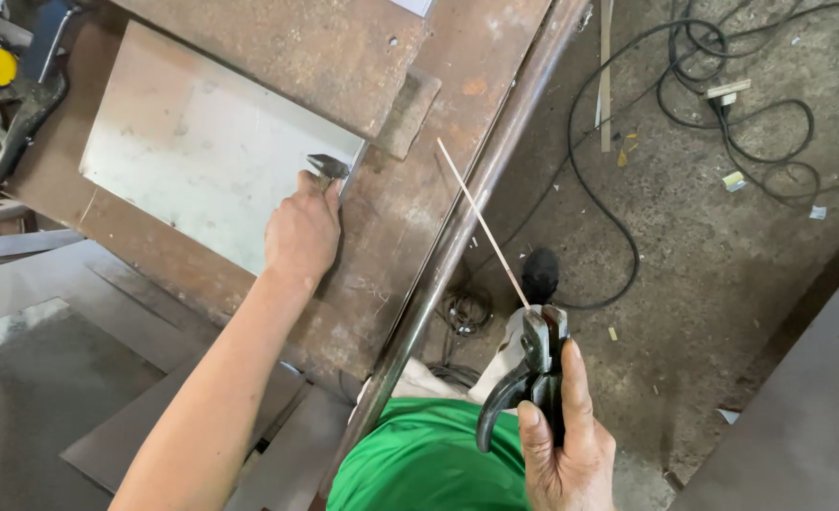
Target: Weld metal plates together using a manual arc welding electrode.
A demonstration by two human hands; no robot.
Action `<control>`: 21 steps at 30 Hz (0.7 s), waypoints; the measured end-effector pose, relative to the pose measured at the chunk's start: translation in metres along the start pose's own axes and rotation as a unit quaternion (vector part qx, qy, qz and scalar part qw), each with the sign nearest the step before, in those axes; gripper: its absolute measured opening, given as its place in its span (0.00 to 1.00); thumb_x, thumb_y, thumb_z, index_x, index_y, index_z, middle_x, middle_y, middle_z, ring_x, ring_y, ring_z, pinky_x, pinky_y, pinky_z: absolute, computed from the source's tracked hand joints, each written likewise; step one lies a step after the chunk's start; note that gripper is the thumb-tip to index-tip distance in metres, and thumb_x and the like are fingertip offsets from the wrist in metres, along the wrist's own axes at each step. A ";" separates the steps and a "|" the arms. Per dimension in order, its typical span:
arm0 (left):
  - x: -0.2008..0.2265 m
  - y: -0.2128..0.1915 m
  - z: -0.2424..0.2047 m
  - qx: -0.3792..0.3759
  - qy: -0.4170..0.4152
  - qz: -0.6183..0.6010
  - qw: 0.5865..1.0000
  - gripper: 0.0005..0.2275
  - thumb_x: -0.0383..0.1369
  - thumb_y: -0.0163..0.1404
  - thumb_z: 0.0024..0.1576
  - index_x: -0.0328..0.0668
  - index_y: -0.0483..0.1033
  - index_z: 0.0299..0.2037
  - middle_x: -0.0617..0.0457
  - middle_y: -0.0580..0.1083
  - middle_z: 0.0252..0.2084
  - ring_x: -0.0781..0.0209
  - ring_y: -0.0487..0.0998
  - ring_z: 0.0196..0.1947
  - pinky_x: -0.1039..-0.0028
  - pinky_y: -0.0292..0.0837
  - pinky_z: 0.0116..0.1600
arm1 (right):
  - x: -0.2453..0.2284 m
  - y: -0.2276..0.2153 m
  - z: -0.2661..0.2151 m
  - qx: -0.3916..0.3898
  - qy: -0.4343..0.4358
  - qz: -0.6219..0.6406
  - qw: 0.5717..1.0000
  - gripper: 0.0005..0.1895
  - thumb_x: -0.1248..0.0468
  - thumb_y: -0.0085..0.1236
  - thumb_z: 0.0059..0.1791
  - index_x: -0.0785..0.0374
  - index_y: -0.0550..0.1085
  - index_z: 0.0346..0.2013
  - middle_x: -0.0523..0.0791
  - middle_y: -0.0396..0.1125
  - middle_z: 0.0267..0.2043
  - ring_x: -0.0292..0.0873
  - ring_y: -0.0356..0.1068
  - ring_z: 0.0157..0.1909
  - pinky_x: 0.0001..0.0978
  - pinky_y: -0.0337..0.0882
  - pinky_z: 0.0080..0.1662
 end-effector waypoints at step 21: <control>-0.006 0.011 -0.003 0.021 0.035 -0.069 0.997 0.19 0.45 0.38 0.68 0.31 0.66 0.49 0.31 0.77 0.30 0.30 0.80 0.35 0.46 0.75 0.42 | -0.008 0.004 -0.035 -0.034 0.002 -0.038 0.999 0.40 0.60 0.55 0.52 0.62 0.52 0.76 0.43 0.71 0.29 0.31 0.66 0.26 0.25 0.70 0.32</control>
Point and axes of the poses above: each hand's wrist, its own z-axis towards the middle knuckle, its own y-axis out of the palm, x = y × z, the point moved 2 cm from there along z, towards the middle knuckle
